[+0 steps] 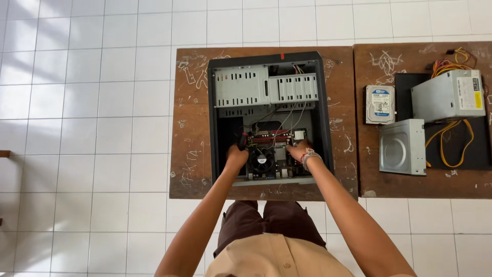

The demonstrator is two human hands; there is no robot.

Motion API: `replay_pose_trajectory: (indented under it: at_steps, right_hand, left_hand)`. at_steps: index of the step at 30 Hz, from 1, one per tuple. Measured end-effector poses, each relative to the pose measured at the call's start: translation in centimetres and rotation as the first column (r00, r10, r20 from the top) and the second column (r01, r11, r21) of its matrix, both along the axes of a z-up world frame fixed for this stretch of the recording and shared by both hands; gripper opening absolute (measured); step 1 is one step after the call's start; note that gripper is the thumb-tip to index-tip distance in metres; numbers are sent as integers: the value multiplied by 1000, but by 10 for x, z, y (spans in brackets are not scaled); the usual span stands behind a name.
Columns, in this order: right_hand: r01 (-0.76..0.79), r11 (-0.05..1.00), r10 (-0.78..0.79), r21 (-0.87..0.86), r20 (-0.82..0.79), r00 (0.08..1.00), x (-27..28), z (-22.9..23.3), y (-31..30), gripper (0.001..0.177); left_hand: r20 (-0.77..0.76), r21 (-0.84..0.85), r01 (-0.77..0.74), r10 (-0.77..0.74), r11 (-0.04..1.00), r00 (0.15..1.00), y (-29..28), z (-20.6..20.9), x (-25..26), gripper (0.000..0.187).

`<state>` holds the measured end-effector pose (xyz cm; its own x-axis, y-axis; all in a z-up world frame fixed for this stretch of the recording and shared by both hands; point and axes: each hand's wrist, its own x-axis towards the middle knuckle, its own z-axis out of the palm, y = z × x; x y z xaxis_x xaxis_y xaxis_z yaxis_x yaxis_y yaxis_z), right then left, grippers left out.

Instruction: The person uses a screwdriver to remove screws from a motherboard inside a computer case. They then lift the motherboard out of the case and hold it in their hands.

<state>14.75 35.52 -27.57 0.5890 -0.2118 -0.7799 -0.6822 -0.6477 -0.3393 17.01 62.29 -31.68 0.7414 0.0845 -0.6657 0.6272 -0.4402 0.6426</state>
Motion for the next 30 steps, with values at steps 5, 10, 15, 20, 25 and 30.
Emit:
replay_pose_trajectory:
  at_steps: [5,10,15,20,25,30]
  right_hand:
    - [29,999,-28,-24,27,999,-3,14,4,83]
    - [78,997,-79,6,77,994,-6,12,3,74]
    - [102,994,-105,44,68,992,-2,35,-2,64]
    - [68,998,-68,9,76,995,-1,61,8,56]
    - [21,1000,-20,-15,58,998,0,42,4,54]
    - [32,999,-32,0,41,999,4,12,-2,57]
  left_hand:
    - [-148,-7,121,-120,993,982,-7,19,-8,66]
    - [-226,-88,172,-188,981,956,-5,23,-7,79]
    - [-270,-93,158,-178,983,946,-7,44,-9,86]
    - [-269,-107,151,-175,983,947,-9,71,-4,82]
    - [-273,-94,153,-173,984,946,-13,72,-5,80]
    - [-296,-84,172,-189,982,936,-10,67,-3,81]
